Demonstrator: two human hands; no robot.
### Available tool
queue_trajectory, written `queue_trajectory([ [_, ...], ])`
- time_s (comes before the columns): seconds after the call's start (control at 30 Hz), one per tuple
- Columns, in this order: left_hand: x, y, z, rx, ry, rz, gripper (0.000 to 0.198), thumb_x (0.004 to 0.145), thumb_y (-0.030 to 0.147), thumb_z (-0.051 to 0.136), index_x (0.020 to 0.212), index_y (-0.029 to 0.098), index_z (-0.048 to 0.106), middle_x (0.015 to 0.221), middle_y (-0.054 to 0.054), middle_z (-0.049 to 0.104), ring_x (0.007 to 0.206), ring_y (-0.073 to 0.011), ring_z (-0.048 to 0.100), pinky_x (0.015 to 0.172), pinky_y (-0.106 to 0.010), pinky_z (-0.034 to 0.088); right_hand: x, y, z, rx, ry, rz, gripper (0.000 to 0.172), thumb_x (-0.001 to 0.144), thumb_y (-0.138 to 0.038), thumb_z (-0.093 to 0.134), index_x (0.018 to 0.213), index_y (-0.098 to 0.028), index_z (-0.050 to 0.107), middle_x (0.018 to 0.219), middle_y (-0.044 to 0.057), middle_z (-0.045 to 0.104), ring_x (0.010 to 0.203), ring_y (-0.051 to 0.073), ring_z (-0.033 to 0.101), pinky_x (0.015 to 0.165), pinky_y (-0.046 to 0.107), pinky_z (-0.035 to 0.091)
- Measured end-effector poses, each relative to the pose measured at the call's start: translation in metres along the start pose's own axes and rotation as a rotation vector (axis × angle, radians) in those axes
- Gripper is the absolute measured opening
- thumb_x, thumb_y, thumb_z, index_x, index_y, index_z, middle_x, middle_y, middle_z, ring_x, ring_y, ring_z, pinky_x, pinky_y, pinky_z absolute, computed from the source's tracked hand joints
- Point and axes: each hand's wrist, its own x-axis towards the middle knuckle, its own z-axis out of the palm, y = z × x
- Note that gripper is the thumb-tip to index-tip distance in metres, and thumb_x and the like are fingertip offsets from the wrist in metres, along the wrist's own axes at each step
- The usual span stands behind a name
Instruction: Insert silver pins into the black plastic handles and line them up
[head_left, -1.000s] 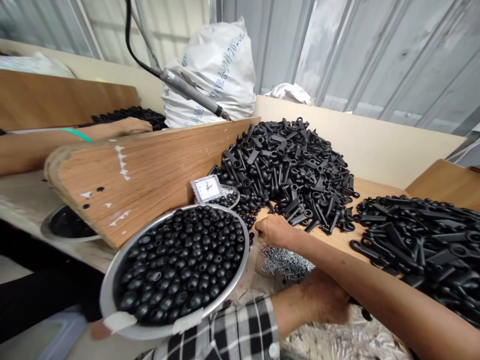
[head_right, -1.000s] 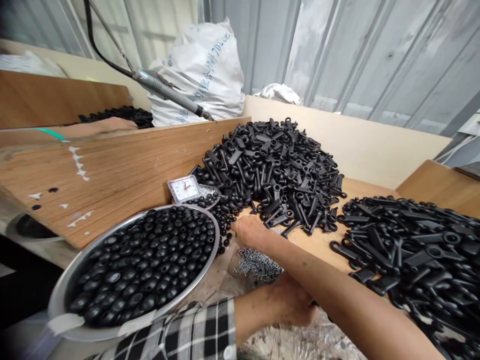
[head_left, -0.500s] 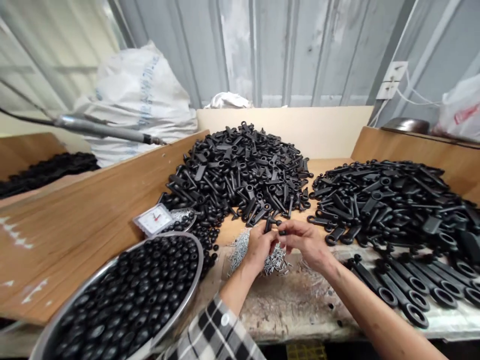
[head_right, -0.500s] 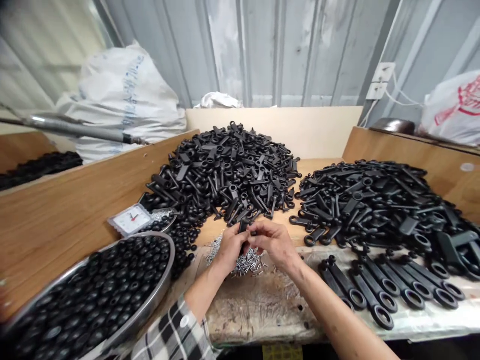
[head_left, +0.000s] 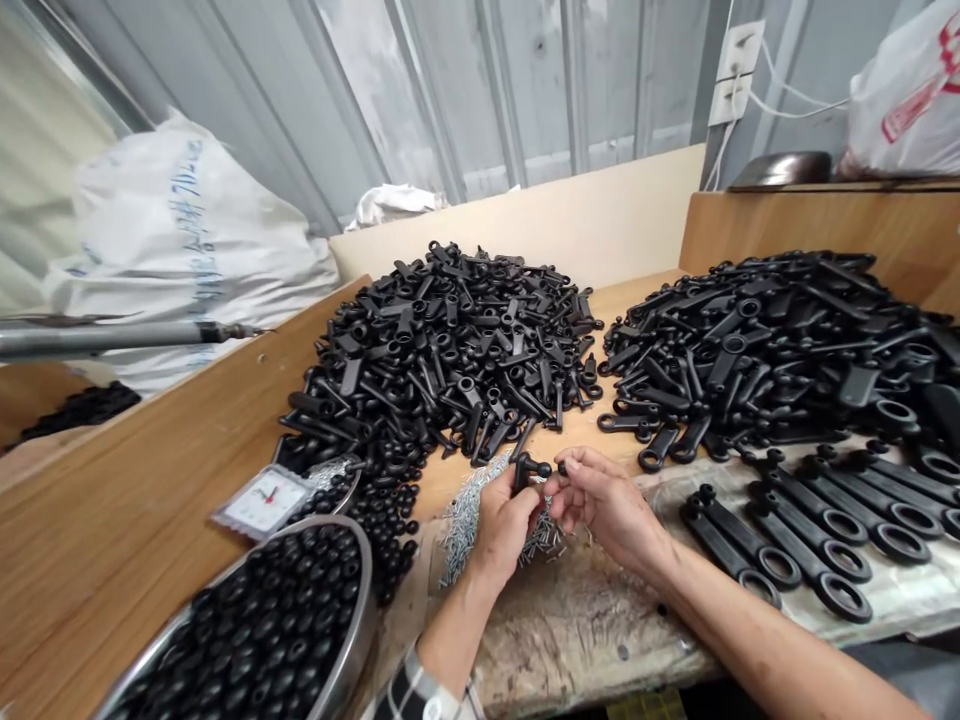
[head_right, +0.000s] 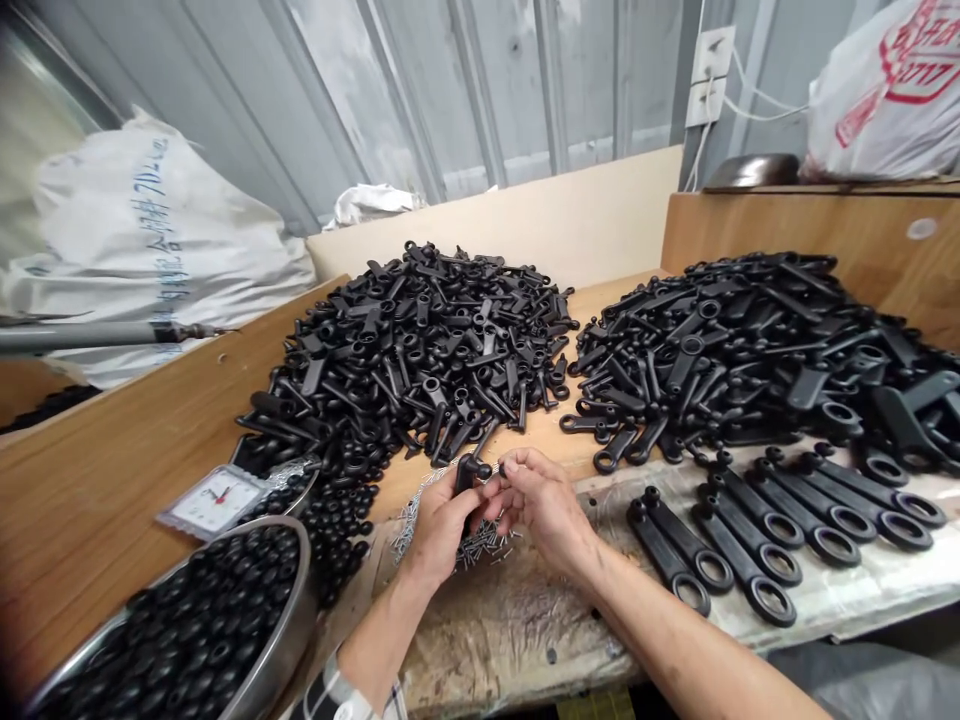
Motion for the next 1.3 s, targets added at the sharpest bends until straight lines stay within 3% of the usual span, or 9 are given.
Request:
queue_trajectory([
  [0.43, 0.000, -0.005, 0.003, 0.068, 0.078, 0.031, 0.008, 0.066, 0.022, 0.056, 0.069, 0.014, 0.054, 0.046, 0.006, 0.044, 0.038, -0.0041, 0.034, 0.039, -0.016, 0.025, 0.000, 0.008, 0.002, 0.021, 0.101, -0.032, 0.028, 0.068, -0.037, 0.068, 0.077, -0.015, 0.054, 0.059, -0.002, 0.055, 0.047, 0.009, 0.050, 0.041, 0.018, 0.036],
  [0.73, -0.006, 0.002, 0.009, -0.146, -0.051, -0.080, 0.021, 0.065, 0.029, 0.059, 0.077, 0.012, 0.057, 0.055, 0.000, 0.053, 0.040, -0.0067, 0.041, 0.035, -0.017, 0.025, 0.002, 0.005, -0.004, 0.125, 0.078, 0.014, 0.029, 0.070, -0.032, 0.067, 0.091, -0.016, 0.056, 0.063, 0.000, 0.058, 0.052, 0.011, 0.054, 0.044, 0.019, 0.039],
  [0.93, -0.002, 0.002, 0.003, -0.376, -0.114, -0.180, 0.033, 0.071, 0.042, 0.052, 0.075, 0.010, 0.056, 0.065, -0.005, 0.057, 0.044, -0.0090, 0.045, 0.040, -0.021, 0.031, 0.002, 0.004, -0.004, 0.025, 0.097, 0.025, 0.028, 0.070, -0.039, 0.065, 0.067, -0.016, 0.048, 0.060, -0.002, 0.055, 0.041, 0.006, 0.044, 0.034, 0.015, 0.021],
  [1.0, 0.001, 0.001, 0.003, -0.459, -0.086, -0.192, 0.033, 0.072, 0.042, 0.052, 0.084, 0.011, 0.056, 0.069, -0.004, 0.058, 0.051, -0.0095, 0.049, 0.043, -0.020, 0.033, 0.000, 0.007, -0.003, -0.091, 0.115, 0.028, 0.030, 0.070, -0.038, 0.065, 0.063, -0.017, 0.045, 0.053, -0.004, 0.051, 0.036, 0.005, 0.037, 0.033, 0.016, 0.017],
  [1.07, 0.002, 0.001, 0.003, -0.541, -0.061, -0.176, 0.033, 0.073, 0.041, 0.054, 0.091, 0.013, 0.056, 0.074, -0.003, 0.060, 0.058, -0.0088, 0.051, 0.047, -0.018, 0.034, -0.002, 0.010, 0.000, -0.303, 0.110, -0.046, 0.027, 0.070, -0.039, 0.064, 0.066, -0.017, 0.048, 0.051, -0.005, 0.049, 0.036, 0.006, 0.035, 0.035, 0.018, 0.020],
  [1.13, 0.001, 0.002, 0.003, -0.602, -0.064, -0.169, 0.034, 0.073, 0.042, 0.057, 0.091, 0.013, 0.057, 0.081, -0.004, 0.060, 0.061, -0.0082, 0.051, 0.052, -0.018, 0.037, -0.007, 0.013, 0.004, -0.660, 0.115, -0.168, 0.025, 0.069, -0.040, 0.064, 0.074, -0.018, 0.056, 0.056, -0.003, 0.053, 0.044, 0.009, 0.042, 0.043, 0.020, 0.028],
  [1.2, -0.001, 0.004, 0.002, -0.627, -0.081, -0.175, 0.036, 0.073, 0.044, 0.058, 0.090, 0.012, 0.059, 0.087, -0.005, 0.060, 0.060, -0.0076, 0.050, 0.056, -0.020, 0.040, -0.012, 0.014, 0.009, -1.092, 0.163, -0.239, 0.033, 0.067, -0.041, 0.065, 0.091, -0.020, 0.060, 0.063, 0.000, 0.059, 0.055, 0.013, 0.050, 0.051, 0.023, 0.032],
  [1.3, -0.005, 0.004, 0.002, -0.598, -0.075, -0.153, 0.037, 0.073, 0.045, 0.059, 0.092, 0.013, 0.060, 0.094, -0.005, 0.060, 0.068, -0.0088, 0.052, 0.060, -0.019, 0.041, -0.019, 0.011, 0.015, -1.539, 0.231, -0.211, 0.048, 0.069, -0.041, 0.063, 0.113, -0.022, 0.054, 0.069, 0.003, 0.062, 0.060, 0.019, 0.054, 0.054, 0.026, 0.031],
])
